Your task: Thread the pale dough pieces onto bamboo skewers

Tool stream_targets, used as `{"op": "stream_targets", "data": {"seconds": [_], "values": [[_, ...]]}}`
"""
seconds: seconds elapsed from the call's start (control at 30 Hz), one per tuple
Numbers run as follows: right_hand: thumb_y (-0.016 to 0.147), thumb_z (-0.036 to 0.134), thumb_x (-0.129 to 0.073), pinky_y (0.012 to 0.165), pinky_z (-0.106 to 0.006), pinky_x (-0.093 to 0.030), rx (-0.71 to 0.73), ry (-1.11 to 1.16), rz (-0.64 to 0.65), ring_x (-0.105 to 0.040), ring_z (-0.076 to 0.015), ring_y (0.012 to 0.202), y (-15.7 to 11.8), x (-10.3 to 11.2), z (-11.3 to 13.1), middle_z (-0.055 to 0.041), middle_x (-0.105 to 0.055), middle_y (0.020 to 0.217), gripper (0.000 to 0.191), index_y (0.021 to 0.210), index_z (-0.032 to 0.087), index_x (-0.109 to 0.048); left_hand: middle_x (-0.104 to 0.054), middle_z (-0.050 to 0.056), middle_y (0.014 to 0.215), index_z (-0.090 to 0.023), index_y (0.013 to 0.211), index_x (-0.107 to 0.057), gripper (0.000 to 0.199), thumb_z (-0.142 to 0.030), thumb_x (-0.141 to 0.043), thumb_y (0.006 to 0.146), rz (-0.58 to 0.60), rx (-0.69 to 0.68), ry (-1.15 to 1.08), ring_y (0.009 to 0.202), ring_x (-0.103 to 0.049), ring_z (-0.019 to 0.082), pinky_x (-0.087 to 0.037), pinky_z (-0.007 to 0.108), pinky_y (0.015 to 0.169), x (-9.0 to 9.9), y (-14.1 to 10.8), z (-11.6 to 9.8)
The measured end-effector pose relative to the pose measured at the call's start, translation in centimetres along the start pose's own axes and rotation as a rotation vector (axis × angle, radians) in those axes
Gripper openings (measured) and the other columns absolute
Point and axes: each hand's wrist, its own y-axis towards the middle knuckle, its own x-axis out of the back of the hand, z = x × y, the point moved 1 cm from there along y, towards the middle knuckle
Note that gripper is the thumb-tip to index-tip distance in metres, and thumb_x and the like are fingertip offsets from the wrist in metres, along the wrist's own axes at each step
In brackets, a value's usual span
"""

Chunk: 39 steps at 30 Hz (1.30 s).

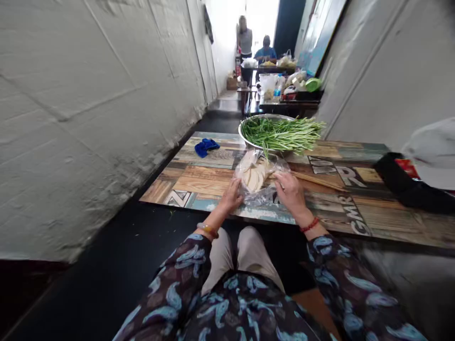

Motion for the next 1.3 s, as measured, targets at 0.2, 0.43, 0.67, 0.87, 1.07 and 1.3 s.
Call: {"op": "stream_targets", "data": {"seconds": [0.2,0.43,0.67,0.87,1.07,1.3], "values": [[0.094,0.016,-0.046,0.098,-0.044,-0.046,0.197,0.092,0.173,-0.059,-0.0268,0.111,1.7,-0.7,3.5,-0.0101,-0.068,0.117,0.033,0.119,0.02,-0.067,-0.056,0.013,0.116,-0.015,0.136,-0.052,0.065,-0.008,-0.053,0.071,-0.085,0.006,0.123,0.11,-0.055,0.025,-0.046,0.041,0.099,5.3,-3.1,-0.6],[0.093,0.017,-0.04,0.108,-0.046,-0.041,0.118,0.112,0.179,-0.052,-0.0267,0.127,5.9,-4.6,0.2,-0.0162,-0.059,0.135,0.043,0.131,0.012,-0.059,-0.062,0.01,0.112,-0.019,0.073,-0.073,0.024,-0.026,-0.054,0.087,0.028,-0.195,0.347,0.107,-0.053,0.025,-0.044,0.042,0.1,10.6,-5.3,-1.1],[0.089,0.043,-0.051,0.099,-0.051,-0.046,-0.242,0.067,0.187,-0.06,-0.034,0.115,3.0,-5.6,-6.4,-0.022,-0.063,0.124,0.051,0.128,0.01,-0.058,-0.068,0.007,0.077,-0.018,0.068,-0.069,0.041,-0.037,-0.045,0.096,-0.019,-0.11,0.43,0.086,-0.06,0.021,-0.037,0.045,0.108,9.9,-2.7,-2.9],[0.094,0.052,-0.034,0.073,-0.039,-0.053,-0.435,0.119,0.226,-0.068,-0.0265,0.079,1.2,-5.6,-9.0,-0.013,-0.072,0.085,0.05,0.097,0.015,-0.069,-0.065,0.016,0.114,-0.019,0.131,-0.058,0.044,-0.031,-0.056,0.088,0.045,0.004,0.56,0.101,-0.062,0.03,-0.037,0.057,0.104,8.3,1.2,-4.8],[0.095,0.046,-0.038,0.066,-0.031,-0.046,-0.445,0.187,0.253,-0.067,-0.0237,0.075,0.0,-6.0,-8.7,-0.0088,-0.074,0.083,0.043,0.11,0.021,-0.07,-0.049,0.009,0.146,-0.027,0.127,-0.062,0.045,-0.011,-0.048,0.087,0.277,-0.259,0.656,0.139,-0.037,0.032,-0.015,0.06,0.118,7.8,-0.4,-5.6],[0.098,0.036,-0.034,0.065,-0.031,-0.045,-0.242,0.208,0.339,-0.067,-0.0251,0.074,1.5,-6.1,-9.3,-0.0105,-0.074,0.078,0.04,0.095,0.018,-0.069,-0.059,0.007,0.137,-0.024,0.117,-0.069,0.044,-0.013,-0.047,0.081,0.377,0.134,0.643,0.137,-0.041,0.03,-0.02,0.059,0.117,8.8,-1.0,-5.7]]}}
